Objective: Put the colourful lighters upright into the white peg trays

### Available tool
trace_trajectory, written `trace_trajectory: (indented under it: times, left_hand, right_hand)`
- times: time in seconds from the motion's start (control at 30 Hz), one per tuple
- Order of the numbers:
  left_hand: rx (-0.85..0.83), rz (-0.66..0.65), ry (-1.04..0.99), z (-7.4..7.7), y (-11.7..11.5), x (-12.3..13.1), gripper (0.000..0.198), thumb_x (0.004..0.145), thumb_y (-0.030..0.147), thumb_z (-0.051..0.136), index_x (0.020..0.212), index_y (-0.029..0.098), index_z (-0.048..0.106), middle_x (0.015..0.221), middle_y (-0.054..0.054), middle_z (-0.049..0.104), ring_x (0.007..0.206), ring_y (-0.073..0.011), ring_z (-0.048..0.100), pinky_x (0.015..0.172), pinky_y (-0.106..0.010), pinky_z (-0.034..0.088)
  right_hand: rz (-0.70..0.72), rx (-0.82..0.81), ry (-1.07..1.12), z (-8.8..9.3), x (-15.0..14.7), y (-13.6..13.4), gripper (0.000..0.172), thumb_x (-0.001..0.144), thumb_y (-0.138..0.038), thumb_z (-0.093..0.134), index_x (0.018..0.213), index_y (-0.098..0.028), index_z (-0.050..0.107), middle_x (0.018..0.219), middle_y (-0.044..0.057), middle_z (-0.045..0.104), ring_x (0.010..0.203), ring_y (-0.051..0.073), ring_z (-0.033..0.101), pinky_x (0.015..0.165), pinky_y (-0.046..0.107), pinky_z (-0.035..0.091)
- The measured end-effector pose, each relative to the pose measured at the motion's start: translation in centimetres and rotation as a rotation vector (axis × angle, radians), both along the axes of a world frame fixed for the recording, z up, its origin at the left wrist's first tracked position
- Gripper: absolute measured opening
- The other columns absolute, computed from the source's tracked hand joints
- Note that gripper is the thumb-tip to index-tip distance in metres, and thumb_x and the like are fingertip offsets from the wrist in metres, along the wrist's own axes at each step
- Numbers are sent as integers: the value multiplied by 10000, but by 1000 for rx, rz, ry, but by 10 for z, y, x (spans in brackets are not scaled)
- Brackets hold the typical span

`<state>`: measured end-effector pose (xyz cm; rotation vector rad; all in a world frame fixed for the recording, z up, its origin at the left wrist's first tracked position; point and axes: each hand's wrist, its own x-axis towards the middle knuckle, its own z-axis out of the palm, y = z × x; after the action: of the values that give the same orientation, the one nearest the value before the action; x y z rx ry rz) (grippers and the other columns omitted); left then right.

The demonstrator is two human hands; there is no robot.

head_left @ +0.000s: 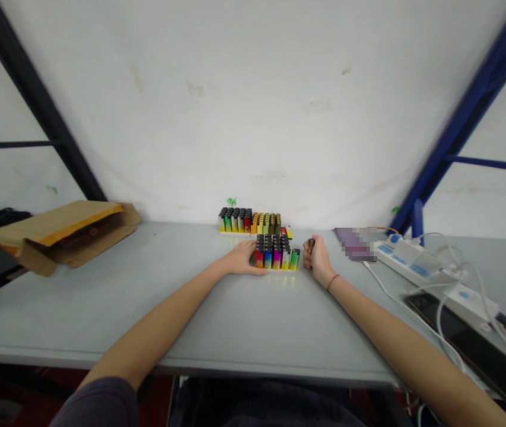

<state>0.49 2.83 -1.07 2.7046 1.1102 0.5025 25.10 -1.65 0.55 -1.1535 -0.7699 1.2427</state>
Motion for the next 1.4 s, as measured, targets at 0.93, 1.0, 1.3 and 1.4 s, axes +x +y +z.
trace_trajectory:
  times: [0.93,1.0,1.3,1.4]
  left_hand:
    - [-13,-1,-18,0,1,1,866,650,660,723,1305,145,487,1308,-168,525,1194,-388,490,1051,-492,348]
    - [-15,1,-24,0,0,1,869,647,654,729,1311,150,483,1315,-164,523,1202,-386,486,1054,-489,346]
    - [-27,6,-45,0,0,1,881,626,667,733,1303,161,485,1298,-156,536,1185,-385,496,1045,-488,352]
    - [-24,7,-37,0,0,1,872,625,670,730,1284,148,499,1290,-164,535,1186,-387,494,1045,-484,354]
  right_hand:
    - [280,346,-379,15,25,-2,295,733,-452,656,788,-163,633,758,6,600,723,133,549,601,212,469]
    - [331,351,-376,16,25,-3,298,742,-455,650,804,-163,650,778,17,615,741,142,561,617,226,481]
    - [391,468,-594,16,25,-4,254,781,-412,615,775,-165,672,704,10,605,670,142,537,605,240,456]
    - [401,541,-713,14,27,-5,253,817,-397,585,762,-166,676,678,8,597,643,139,520,615,249,441]
